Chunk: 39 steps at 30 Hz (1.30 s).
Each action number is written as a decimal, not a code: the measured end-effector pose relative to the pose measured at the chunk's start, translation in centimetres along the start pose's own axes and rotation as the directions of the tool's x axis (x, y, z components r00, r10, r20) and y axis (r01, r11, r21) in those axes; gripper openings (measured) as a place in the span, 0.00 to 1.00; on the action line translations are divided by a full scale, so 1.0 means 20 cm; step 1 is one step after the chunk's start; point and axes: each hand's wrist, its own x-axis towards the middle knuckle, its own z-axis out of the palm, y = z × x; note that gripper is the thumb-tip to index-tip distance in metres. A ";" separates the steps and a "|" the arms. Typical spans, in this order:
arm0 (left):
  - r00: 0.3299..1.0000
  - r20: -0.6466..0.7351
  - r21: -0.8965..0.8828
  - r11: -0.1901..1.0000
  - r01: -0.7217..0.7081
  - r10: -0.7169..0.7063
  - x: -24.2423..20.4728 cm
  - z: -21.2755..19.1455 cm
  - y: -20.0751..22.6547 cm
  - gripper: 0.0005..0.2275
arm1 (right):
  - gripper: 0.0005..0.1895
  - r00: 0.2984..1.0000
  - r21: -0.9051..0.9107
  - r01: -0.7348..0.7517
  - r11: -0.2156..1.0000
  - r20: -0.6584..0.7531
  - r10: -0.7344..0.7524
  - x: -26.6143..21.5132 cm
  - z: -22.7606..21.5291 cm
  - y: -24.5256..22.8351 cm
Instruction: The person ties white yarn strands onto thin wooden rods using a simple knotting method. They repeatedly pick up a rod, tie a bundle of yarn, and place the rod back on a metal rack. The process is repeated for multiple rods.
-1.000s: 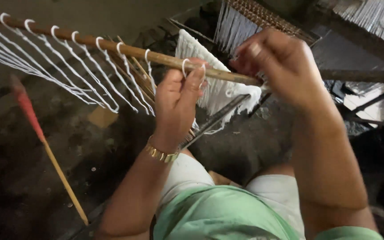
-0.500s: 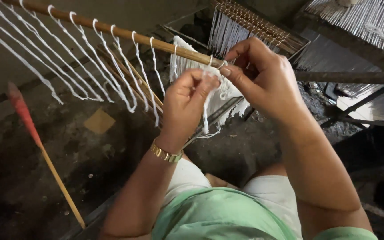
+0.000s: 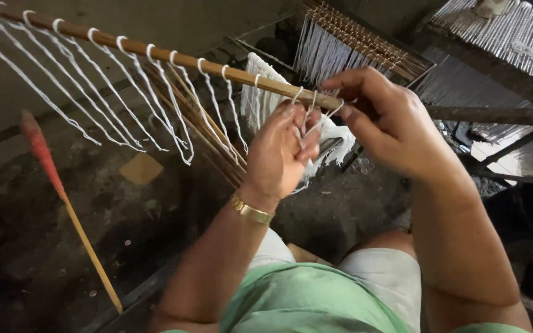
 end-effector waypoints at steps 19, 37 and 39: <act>0.897 -0.380 -0.345 0.934 0.087 -0.224 -0.08 -0.60 -0.33 0.15 | 0.05 0.968 -0.293 -0.020 0.956 -0.246 -0.055 0.22 -0.35 0.73; 0.795 -0.482 0.742 0.654 0.148 0.367 -0.29 -0.76 0.19 0.08 | 0.11 0.830 -0.202 -0.469 0.860 -0.434 0.350 0.45 -0.38 1.74; 0.746 -0.543 0.743 0.634 0.213 0.386 -0.27 -0.72 0.20 0.08 | 0.11 0.805 -0.114 -0.523 0.845 -0.393 0.445 0.41 -0.26 1.94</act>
